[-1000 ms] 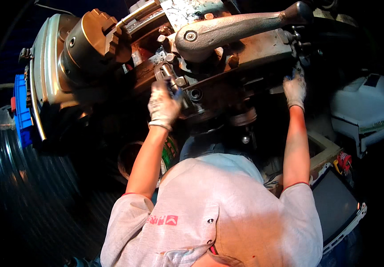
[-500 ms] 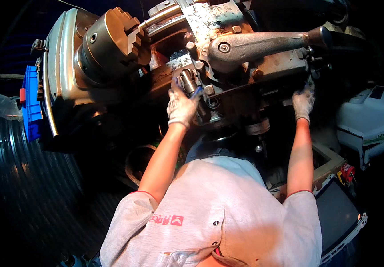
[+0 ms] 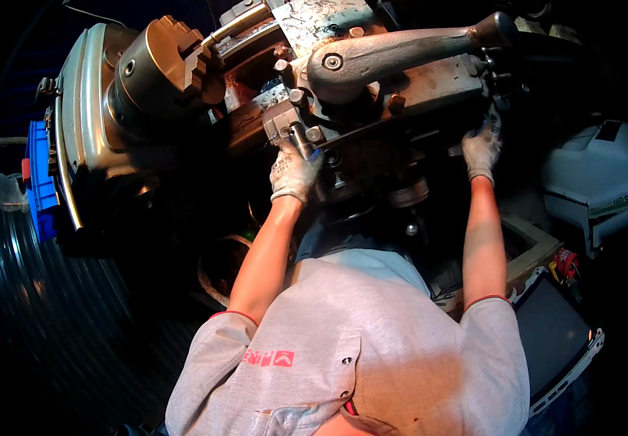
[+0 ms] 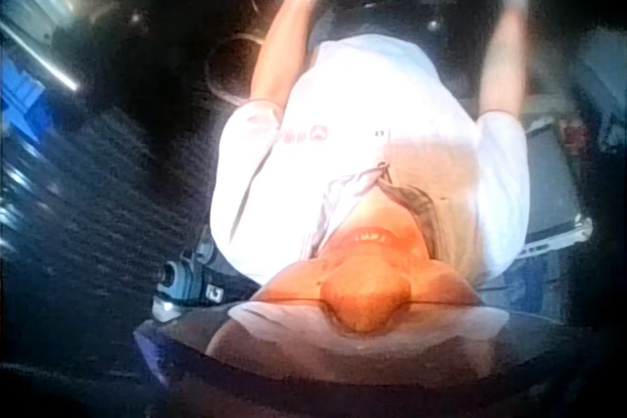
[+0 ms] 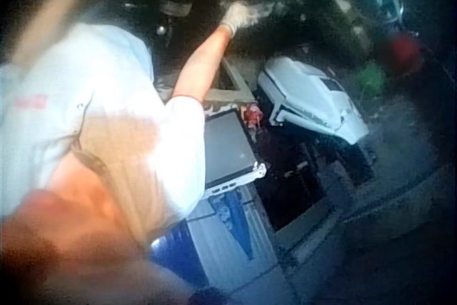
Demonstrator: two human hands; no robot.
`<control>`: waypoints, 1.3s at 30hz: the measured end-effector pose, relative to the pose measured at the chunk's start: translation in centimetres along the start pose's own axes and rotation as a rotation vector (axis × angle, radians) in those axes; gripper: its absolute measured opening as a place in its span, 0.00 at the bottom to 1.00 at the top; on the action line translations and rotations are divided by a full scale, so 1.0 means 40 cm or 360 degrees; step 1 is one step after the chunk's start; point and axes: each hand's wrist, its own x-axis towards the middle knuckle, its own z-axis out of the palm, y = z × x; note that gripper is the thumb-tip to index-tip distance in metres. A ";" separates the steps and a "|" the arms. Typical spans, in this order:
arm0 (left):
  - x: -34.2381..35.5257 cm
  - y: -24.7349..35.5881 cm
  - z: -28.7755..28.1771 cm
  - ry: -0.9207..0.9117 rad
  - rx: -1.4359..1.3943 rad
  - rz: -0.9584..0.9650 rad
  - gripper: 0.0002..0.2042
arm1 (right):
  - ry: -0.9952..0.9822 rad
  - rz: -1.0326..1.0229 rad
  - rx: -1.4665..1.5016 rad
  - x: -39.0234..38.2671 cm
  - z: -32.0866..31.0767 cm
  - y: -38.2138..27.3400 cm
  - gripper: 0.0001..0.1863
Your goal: The person operates a metal lathe, adjusting the tool post and cross-slide with gloved hands while the chuck rotates. They use a wrench to tighten components and manipulate the carriage and tailstock controls.
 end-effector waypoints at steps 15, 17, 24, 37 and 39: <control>-0.109 -0.016 -0.105 -0.0249 -0.0160 0.0096 0.46 | -0.0344 0.0155 -0.0235 0.011 0.060 0.057 0.34; -0.160 -0.016 -0.232 -0.0061 -0.0186 0.0507 0.38 | -0.0041 -0.0083 -0.0138 0.014 0.117 0.121 0.34; -0.067 -0.248 -1.096 0.0971 0.0567 0.0724 0.32 | -0.0258 0.0134 -0.0302 0.002 0.060 0.083 0.33; 0.169 -0.428 -1.286 0.0284 0.0806 0.0144 0.34 | -0.0222 0.0305 -0.0265 -0.012 0.003 -0.002 0.34; 0.155 -0.470 -1.302 0.0321 0.0220 0.0166 0.33 | -0.0235 0.0304 -0.0271 -0.010 0.002 -0.004 0.33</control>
